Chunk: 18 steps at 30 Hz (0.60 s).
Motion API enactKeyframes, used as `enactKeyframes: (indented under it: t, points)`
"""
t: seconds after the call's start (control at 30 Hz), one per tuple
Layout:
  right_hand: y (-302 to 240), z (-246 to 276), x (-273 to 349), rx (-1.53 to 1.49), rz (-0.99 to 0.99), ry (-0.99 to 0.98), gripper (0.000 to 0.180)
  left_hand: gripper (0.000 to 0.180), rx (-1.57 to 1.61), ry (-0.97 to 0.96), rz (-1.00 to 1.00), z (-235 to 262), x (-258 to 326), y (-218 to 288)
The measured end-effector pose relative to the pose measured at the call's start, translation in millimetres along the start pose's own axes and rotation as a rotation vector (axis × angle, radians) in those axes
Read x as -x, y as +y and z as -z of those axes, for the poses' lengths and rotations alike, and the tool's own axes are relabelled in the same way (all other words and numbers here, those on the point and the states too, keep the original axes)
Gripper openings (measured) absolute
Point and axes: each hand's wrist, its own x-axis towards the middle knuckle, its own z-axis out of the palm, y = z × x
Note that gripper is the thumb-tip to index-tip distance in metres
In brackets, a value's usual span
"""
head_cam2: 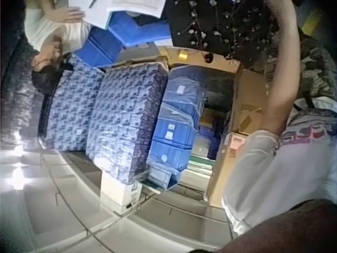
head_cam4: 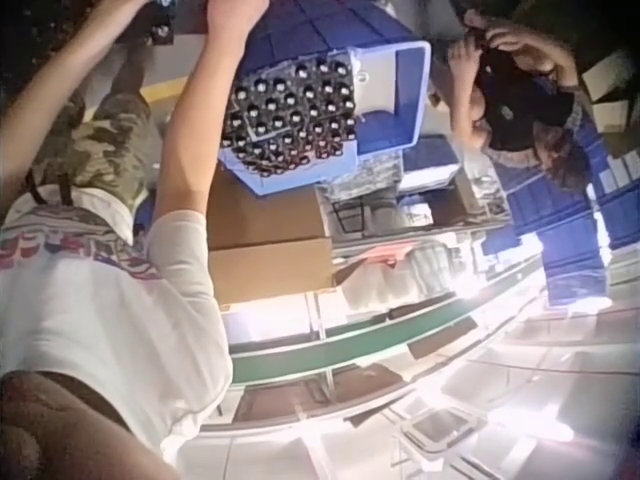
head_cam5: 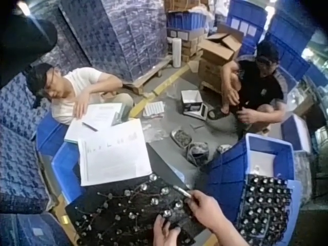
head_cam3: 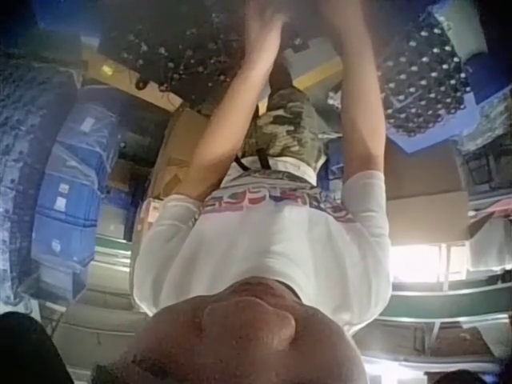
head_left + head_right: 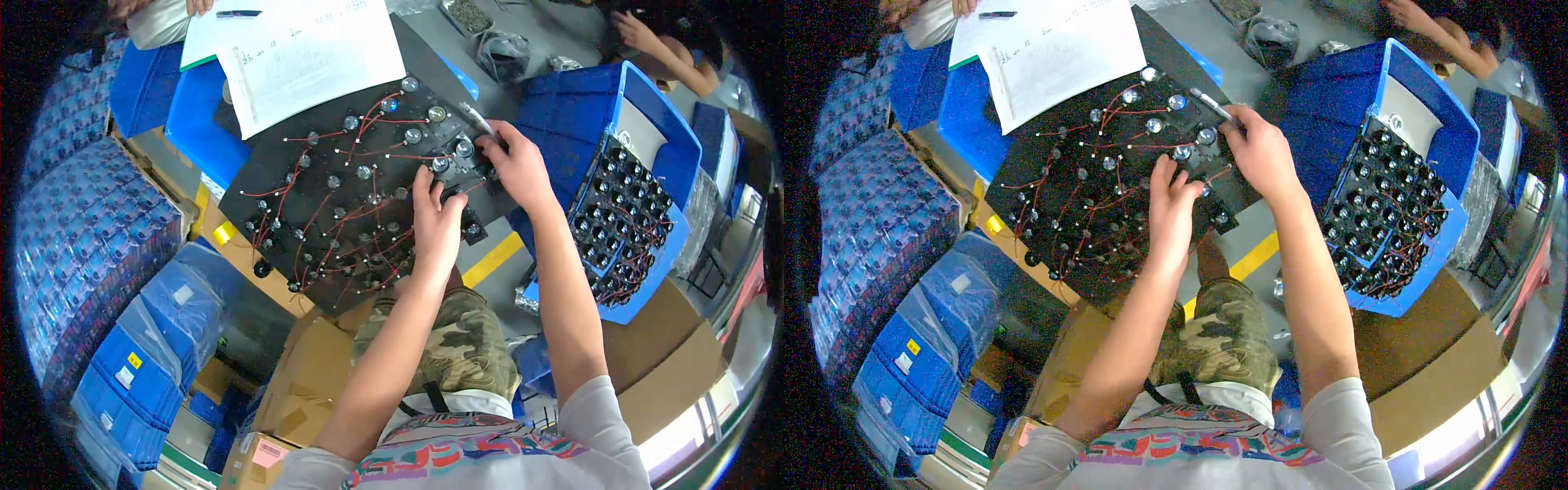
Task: Wiring and installing small electronic components into a black industrial panel.
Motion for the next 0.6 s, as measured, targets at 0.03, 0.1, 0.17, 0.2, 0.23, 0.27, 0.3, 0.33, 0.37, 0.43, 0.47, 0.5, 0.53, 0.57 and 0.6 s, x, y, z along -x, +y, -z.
enactKeyframes:
  t: [0.03,0.1,0.17,0.2,0.23,0.27,0.3,0.33,0.37,0.43,0.47,0.5,0.53,0.57,0.6]
  points:
    - [1,-1,-1,0.000,-0.002,0.000,0.028,0.072,-0.003,0.009,0.003,-1,0,0]
    - [2,-2,-3,-0.065,0.003,-0.005,0.027,0.071,-0.010,-0.004,-0.011,-1,-1,2]
    - [5,2,-1,-0.095,0.000,0.015,0.026,0.071,-0.017,-0.020,-0.023,4,0,1]
    - [8,5,2,-0.124,-0.004,0.036,0.025,0.070,-0.034,-0.012,-0.016,10,3,-1]
    - [11,8,8,-0.122,-0.008,0.038,0.025,0.069,-0.052,-0.004,-0.009,15,8,-2]
    - [15,14,19,-0.171,-0.038,0.118,0.025,0.067,-0.019,0.009,0.013,18,16,1]
    - [19,18,30,-0.222,-0.065,0.195,0.024,0.067,-0.019,0.006,0.015,21,23,1]
    - [34,20,42,-0.303,-0.064,0.236,0.024,0.067,-0.018,0.018,0.069,23,29,1]
    - [37,17,60,-0.328,-0.113,0.312,0.024,0.067,-0.019,0.033,0.124,25,32,-1]
    - [61,-5,97,-0.403,-0.112,0.394,0.014,0.067,-0.029,0.034,0.130,30,32,-2]
    - [65,-15,116,-0.446,-0.175,0.371,0.013,0.067,-0.124,-0.019,0.095,32,30,-4]
    - [68,-29,134,-0.497,-0.227,0.369,0.014,0.067,-0.221,-0.071,0.055,34,28,0]
    - [83,-43,150,-0.537,-0.254,0.334,0.016,0.065,-0.409,-0.122,0.019,35,23,1]
    - [83,-54,162,-0.619,-0.433,0.273,0.017,0.059,-0.583,-0.141,-0.080,39,19,-1]
    - [80,-62,171,-0.702,-0.522,0.250,0.021,0.054,-0.771,-0.161,-0.138,39,16,8]
